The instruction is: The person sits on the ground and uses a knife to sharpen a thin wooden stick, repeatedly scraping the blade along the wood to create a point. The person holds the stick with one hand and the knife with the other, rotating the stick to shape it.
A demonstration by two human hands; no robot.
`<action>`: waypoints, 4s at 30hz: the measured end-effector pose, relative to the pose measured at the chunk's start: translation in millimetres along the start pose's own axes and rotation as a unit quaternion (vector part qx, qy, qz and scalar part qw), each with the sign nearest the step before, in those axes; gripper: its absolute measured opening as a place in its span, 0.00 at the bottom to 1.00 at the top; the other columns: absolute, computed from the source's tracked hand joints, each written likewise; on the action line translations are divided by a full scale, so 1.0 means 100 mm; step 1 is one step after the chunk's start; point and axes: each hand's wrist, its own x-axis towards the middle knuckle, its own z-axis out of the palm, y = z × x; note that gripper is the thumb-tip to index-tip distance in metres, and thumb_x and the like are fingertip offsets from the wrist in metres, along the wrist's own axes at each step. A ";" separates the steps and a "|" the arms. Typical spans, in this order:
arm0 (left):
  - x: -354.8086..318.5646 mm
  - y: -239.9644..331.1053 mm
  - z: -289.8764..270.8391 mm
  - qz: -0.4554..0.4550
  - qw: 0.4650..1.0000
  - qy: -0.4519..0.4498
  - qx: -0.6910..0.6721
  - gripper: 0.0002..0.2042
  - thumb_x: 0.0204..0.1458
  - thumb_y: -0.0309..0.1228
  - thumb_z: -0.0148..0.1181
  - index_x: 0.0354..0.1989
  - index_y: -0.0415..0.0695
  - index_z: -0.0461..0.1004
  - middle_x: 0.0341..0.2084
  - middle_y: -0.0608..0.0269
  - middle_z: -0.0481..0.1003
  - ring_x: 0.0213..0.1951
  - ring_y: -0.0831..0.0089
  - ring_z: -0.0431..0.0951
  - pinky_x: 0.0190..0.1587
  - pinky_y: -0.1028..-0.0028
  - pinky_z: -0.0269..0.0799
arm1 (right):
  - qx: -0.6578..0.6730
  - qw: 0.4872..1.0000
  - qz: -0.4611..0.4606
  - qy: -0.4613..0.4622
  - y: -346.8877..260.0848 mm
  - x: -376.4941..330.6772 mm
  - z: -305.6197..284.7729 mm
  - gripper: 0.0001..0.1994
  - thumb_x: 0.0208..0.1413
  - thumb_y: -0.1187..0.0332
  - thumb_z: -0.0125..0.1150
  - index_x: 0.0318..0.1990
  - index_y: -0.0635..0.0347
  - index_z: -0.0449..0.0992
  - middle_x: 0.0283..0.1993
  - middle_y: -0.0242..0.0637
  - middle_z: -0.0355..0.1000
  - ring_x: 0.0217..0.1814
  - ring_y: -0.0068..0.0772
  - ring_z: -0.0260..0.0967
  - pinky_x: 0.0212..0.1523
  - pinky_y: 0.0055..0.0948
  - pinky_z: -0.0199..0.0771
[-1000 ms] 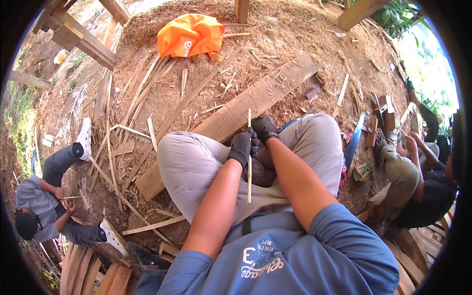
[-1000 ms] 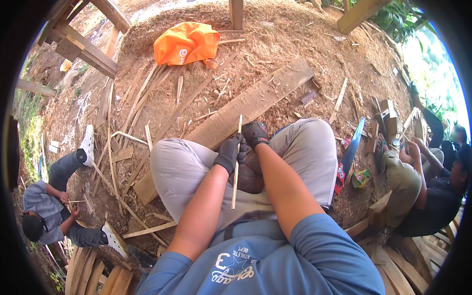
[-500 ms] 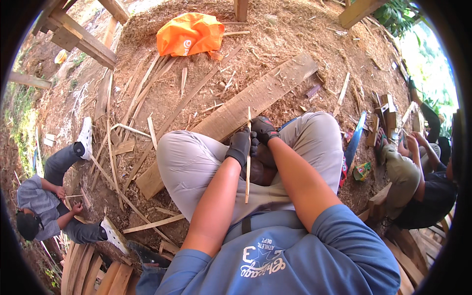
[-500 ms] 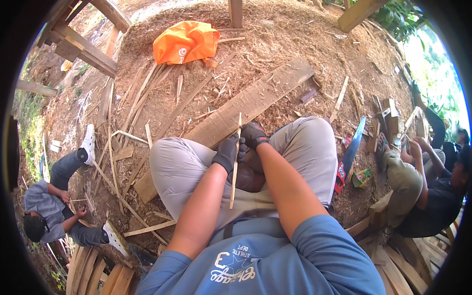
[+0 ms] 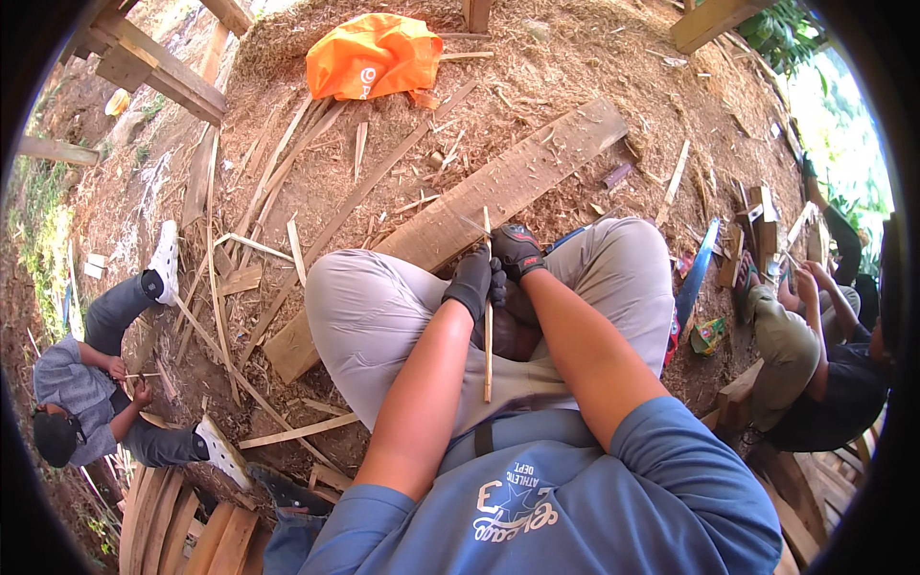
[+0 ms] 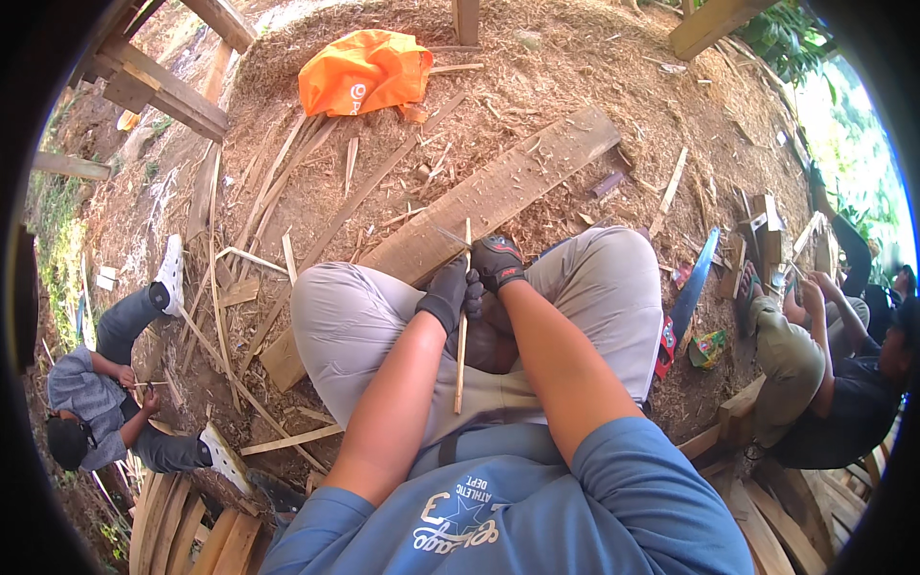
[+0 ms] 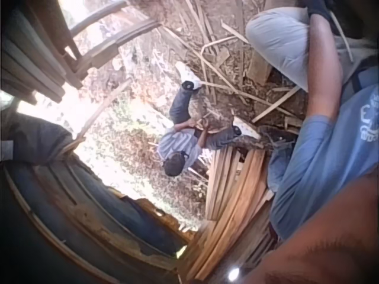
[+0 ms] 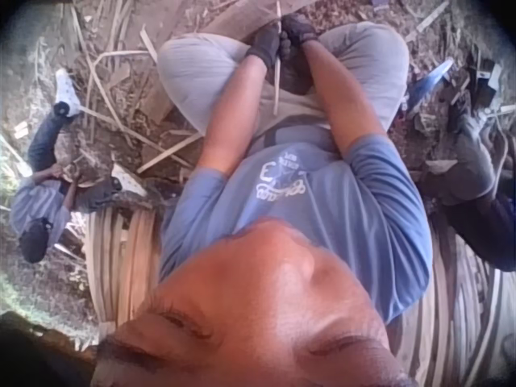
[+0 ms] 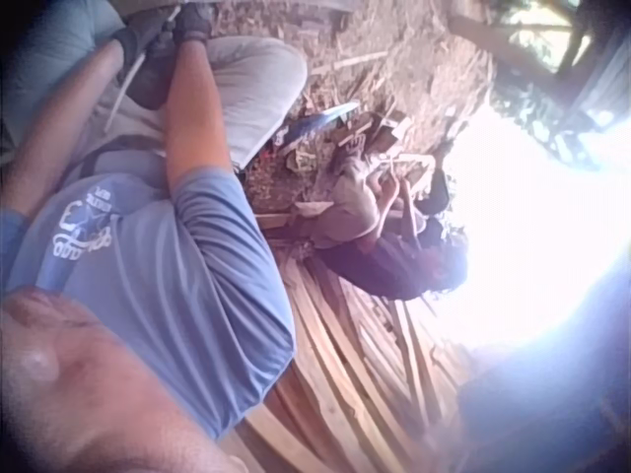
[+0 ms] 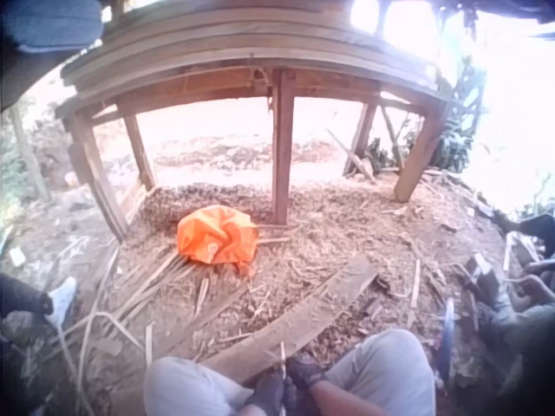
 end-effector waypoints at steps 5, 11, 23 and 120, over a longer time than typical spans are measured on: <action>0.02 -0.03 -0.01 -0.004 1.000 -0.003 0.017 0.29 0.67 0.62 0.37 0.17 0.58 0.60 0.08 0.71 0.54 0.09 0.69 0.50 0.15 0.64 0.46 | -0.014 1.000 0.010 0.021 0.03 0.06 0.06 0.13 0.52 0.63 0.59 0.38 0.58 0.86 0.40 0.51 0.81 0.44 0.54 0.81 0.45 0.47 0.81; 0.03 -0.03 0.03 0.011 0.999 0.022 0.029 0.31 0.68 0.62 0.36 0.14 0.58 0.55 0.07 0.70 0.54 0.07 0.68 0.48 0.11 0.63 0.44 | -0.012 1.000 0.008 0.010 0.06 0.11 0.09 0.12 0.51 0.63 0.59 0.37 0.57 0.86 0.40 0.51 0.81 0.44 0.54 0.81 0.46 0.47 0.80; 0.24 -0.14 -0.06 0.081 0.988 0.037 0.125 0.28 0.68 0.59 0.40 0.18 0.58 0.62 0.09 0.71 0.57 0.08 0.71 0.53 0.13 0.66 0.48 | 0.064 0.994 0.079 0.048 0.27 0.30 0.65 0.14 0.55 0.61 0.58 0.38 0.59 0.85 0.39 0.53 0.80 0.42 0.55 0.81 0.40 0.51 0.79; 0.12 -0.04 -0.14 0.010 0.999 -0.016 0.026 0.20 0.68 0.53 0.41 0.31 0.55 0.70 0.12 0.71 0.60 0.11 0.68 0.57 0.15 0.63 0.55 | 0.034 0.996 -0.087 0.017 0.18 -0.05 0.16 0.13 0.47 0.63 0.62 0.35 0.61 0.83 0.37 0.55 0.79 0.42 0.59 0.78 0.42 0.49 0.78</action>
